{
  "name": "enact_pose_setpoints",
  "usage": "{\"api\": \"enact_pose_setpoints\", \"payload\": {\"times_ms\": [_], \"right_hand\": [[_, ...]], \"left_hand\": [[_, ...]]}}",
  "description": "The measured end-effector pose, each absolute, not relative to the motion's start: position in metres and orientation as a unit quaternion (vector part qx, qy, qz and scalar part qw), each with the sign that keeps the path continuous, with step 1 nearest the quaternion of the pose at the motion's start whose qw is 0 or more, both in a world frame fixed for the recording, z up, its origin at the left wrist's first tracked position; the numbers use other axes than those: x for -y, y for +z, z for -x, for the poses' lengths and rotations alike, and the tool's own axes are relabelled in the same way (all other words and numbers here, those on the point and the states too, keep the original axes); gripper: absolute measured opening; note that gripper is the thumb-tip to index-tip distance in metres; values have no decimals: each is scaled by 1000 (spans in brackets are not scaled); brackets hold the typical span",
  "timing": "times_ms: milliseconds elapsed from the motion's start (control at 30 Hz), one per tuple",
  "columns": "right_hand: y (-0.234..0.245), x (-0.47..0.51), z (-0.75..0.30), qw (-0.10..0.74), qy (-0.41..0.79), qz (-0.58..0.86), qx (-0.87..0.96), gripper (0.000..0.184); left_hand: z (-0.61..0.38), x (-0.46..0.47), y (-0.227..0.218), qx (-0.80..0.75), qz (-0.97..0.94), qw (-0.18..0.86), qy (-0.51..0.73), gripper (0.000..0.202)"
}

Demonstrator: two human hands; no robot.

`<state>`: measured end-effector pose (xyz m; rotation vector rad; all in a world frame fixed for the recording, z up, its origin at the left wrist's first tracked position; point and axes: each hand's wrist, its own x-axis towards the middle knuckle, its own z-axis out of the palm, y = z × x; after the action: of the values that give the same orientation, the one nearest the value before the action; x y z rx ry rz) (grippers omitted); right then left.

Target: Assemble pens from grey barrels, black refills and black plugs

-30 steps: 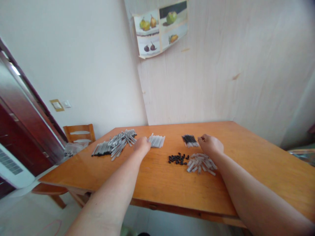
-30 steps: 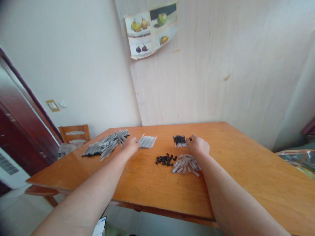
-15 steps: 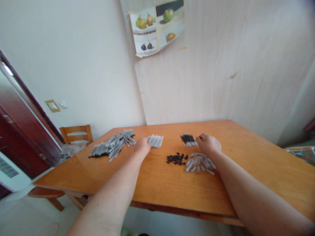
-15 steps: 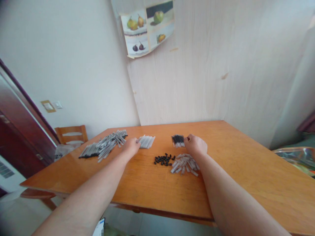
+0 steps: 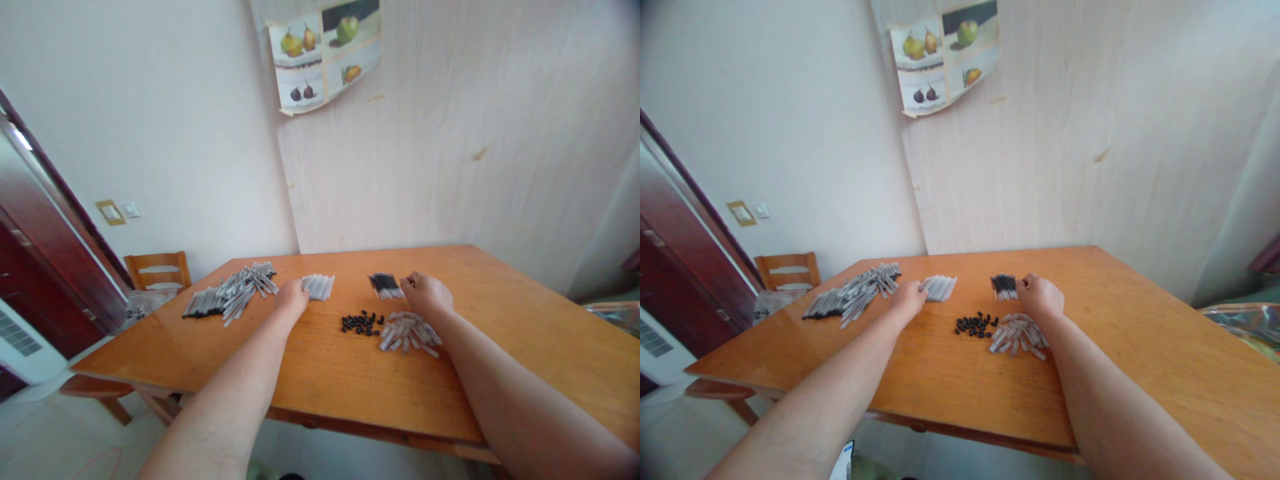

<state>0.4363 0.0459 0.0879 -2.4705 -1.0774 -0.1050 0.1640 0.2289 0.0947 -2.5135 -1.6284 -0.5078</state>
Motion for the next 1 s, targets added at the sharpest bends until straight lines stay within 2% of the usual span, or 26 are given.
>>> {"api": "enact_pose_setpoints", "payload": {"times_ms": [1000], "right_hand": [[90,-45,-435,215,-44,893,393,51]], "left_hand": [[-152,-220,92,536,809,23,-239,30]]}}
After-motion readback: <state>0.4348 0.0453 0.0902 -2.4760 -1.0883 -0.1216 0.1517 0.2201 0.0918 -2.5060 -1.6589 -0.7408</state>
